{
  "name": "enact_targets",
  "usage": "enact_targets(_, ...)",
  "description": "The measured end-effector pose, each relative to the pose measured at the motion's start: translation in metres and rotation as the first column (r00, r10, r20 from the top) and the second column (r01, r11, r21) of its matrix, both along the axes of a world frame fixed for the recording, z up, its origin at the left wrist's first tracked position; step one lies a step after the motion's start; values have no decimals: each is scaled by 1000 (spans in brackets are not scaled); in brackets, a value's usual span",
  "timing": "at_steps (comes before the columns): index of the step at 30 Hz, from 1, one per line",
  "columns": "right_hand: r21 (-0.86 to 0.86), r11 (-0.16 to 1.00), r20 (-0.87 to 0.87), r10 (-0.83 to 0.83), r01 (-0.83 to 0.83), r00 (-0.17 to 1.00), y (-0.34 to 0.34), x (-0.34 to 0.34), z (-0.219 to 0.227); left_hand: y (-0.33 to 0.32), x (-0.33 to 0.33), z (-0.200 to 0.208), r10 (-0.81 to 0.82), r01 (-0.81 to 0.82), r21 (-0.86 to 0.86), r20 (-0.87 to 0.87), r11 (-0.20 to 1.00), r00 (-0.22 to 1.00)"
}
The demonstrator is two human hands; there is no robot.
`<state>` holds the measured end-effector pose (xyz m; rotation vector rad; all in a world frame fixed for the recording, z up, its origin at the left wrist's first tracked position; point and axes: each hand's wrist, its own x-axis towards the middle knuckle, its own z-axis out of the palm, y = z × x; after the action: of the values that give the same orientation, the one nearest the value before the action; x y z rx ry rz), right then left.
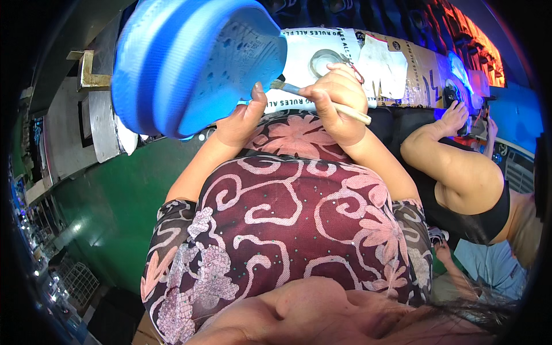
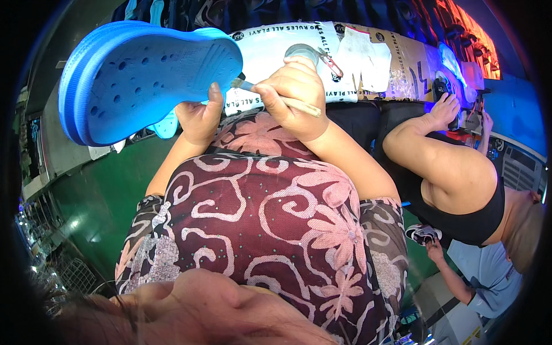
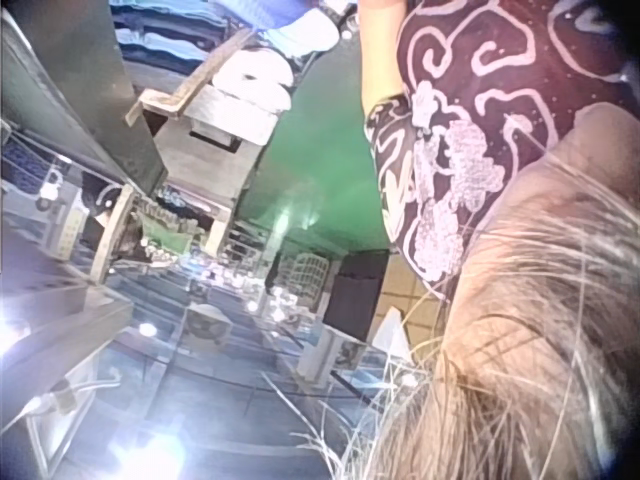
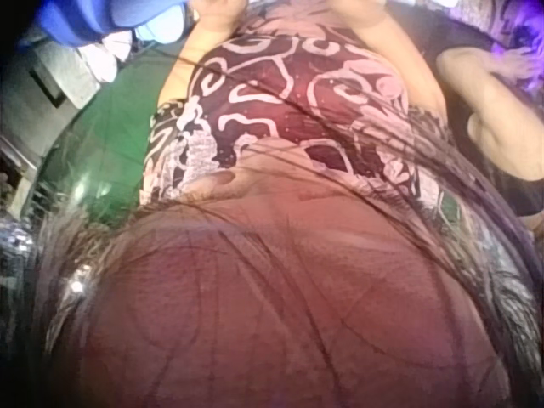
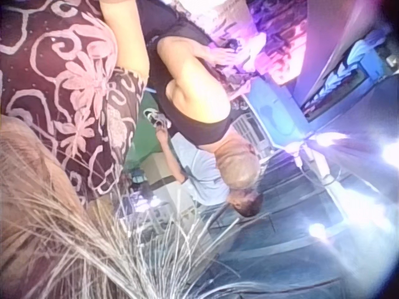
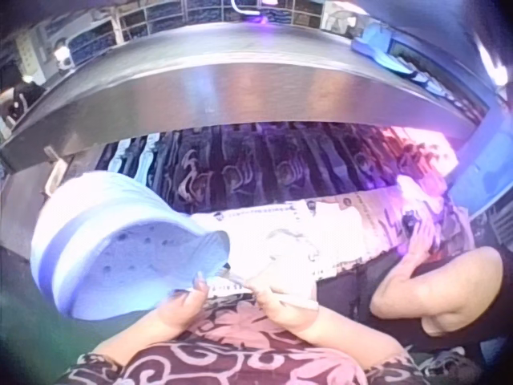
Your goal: The person applies adhesive to shoe soles using a brush dipped in a container and places the glued soles onto an overhead conveyor.
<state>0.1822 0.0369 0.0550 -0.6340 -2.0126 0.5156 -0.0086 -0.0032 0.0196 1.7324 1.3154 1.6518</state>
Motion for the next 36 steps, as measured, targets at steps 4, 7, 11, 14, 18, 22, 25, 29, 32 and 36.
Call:
enact_targets(4,-29,999,4,26,-25,1000,-2,-1,-1,-3,6,-4,23,-24,1,214,1000,977)
enact_targets(7,-33,999,-36,14,-15,999,-3,5,-3,-3,6,-4,27,-27,-4,253,1000,967)
enact_targets(11,-125,992,-147,-50,32,988,-3,12,-5,-3,4,-7,16,-14,-13,230,1000,973)
enact_targets(14,-103,994,-149,-52,37,987,-2,7,-4,-2,2,-8,46,-49,33,91,998,995)
enact_targets(18,-81,996,-50,-38,34,998,2,4,-6,1,6,-4,57,-59,16,108,998,993)
enact_targets(22,-67,995,19,-71,72,997,-3,18,-1,5,3,-1,42,-44,69,25,997,999)
enact_targets(25,-157,976,-129,-171,150,977,-6,28,0,6,1,10,29,-34,47,105,998,994)
enact_targets(29,-268,934,-120,-274,235,954,-13,40,-11,2,-8,62,-66,112,-179,246,977,967)
enact_targets(32,-381,884,-241,-376,269,895,-22,48,-26,-4,-6,107,-288,386,-245,354,889,889)
enact_targets(36,-501,810,-273,-483,306,832,-28,49,-41,28,-2,146,-464,695,-398,535,598,706)
